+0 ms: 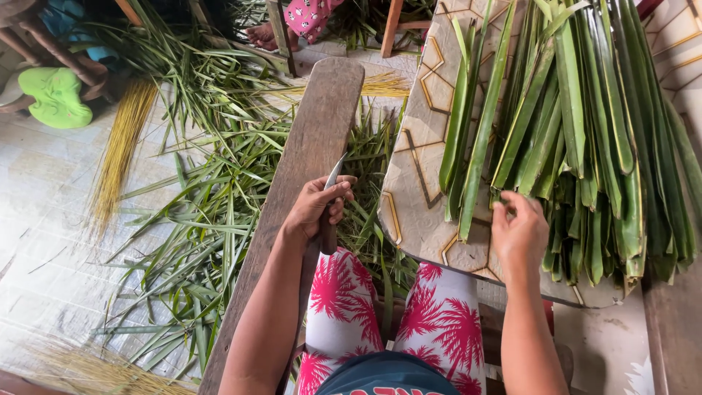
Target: Stripping palm leaves with a knife to extract the midribs for craft work
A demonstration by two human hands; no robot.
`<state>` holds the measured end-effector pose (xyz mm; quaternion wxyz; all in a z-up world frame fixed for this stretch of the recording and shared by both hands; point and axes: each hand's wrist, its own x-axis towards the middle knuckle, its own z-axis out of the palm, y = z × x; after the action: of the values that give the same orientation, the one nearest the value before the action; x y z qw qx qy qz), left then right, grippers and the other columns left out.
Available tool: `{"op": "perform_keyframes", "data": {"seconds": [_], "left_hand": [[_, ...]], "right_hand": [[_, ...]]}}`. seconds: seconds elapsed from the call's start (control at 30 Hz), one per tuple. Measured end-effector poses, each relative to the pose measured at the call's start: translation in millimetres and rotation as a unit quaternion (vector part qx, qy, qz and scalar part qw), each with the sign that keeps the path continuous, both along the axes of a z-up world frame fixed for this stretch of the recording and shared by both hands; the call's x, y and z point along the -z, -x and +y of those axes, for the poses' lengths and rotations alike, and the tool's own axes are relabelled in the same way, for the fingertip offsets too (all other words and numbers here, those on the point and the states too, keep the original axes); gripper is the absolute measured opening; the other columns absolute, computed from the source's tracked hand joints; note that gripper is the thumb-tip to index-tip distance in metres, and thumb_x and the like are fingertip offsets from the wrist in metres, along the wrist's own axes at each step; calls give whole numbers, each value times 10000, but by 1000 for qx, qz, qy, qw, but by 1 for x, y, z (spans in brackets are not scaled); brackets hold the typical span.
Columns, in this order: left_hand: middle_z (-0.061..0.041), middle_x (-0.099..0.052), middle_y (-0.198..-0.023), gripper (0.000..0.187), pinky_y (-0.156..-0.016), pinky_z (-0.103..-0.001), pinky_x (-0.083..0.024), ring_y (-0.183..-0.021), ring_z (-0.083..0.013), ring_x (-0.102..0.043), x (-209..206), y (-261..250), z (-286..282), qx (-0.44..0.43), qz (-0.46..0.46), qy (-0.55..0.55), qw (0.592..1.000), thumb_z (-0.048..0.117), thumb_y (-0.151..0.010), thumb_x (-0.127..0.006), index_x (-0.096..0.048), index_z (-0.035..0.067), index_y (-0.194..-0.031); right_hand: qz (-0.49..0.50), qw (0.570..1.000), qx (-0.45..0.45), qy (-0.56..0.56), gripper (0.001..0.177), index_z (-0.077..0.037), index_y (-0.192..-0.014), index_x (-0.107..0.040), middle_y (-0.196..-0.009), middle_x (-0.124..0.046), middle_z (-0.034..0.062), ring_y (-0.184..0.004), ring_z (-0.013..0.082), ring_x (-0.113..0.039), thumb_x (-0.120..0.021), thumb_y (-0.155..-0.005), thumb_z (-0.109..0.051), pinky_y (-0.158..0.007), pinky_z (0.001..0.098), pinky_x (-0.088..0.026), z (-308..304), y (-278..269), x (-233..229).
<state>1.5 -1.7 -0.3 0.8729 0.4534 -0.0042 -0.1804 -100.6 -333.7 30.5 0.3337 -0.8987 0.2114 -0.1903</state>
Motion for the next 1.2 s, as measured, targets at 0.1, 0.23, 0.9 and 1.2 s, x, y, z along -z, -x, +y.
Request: {"op": "perform_keyframes", "data": {"seconds": [0.1, 0.23, 0.9, 1.2], "left_hand": [[-202, -630, -739, 320, -294, -231, -375, -390, -79, -412, -1, 0, 0, -3, -5, -6, 1000, 64, -839, -739, -609, -103, -1078], [-208, -635, -737, 318, -293, -233, -374, -387, -80, -410, -1, 1, 1, -6, -1, -7, 1000, 59, -838, -740, -616, -102, -1082], [-144, -654, -747, 323, -326, -202, -325, -415, -67, -418, 7, -6, 8, 37, 13, 29, 999, 69, -861, -678, -621, -90, -1137], [-149, -653, -765, 318, -327, -202, -323, -419, -67, -419, 7, -6, 9, 39, 15, 35, 999, 64, -871, -666, -619, -97, -1141]], "right_hand": [[-52, 979, -48, 190, 217, -47, -1190, -680, -1089, -600, 136, -982, 285, -614, -625, -985, -91, -883, 414, -475, -8, -30, 7], [-81, 912, -89, 392, 270, -153, -1163, -692, -1214, -601, 57, -1183, 234, -531, -654, -903, -218, -1074, 405, -254, -38, -78, 47], [-38, 980, -24, 196, 231, -53, -1064, -719, -703, -618, 23, -545, 183, -498, -660, -842, -24, -831, 331, -300, -89, -57, 2], [12, 928, -26, 371, 334, -80, -1083, -756, -1084, -590, 132, -968, 270, -466, -744, -750, -49, -967, 402, -248, -77, -82, 16]]}}
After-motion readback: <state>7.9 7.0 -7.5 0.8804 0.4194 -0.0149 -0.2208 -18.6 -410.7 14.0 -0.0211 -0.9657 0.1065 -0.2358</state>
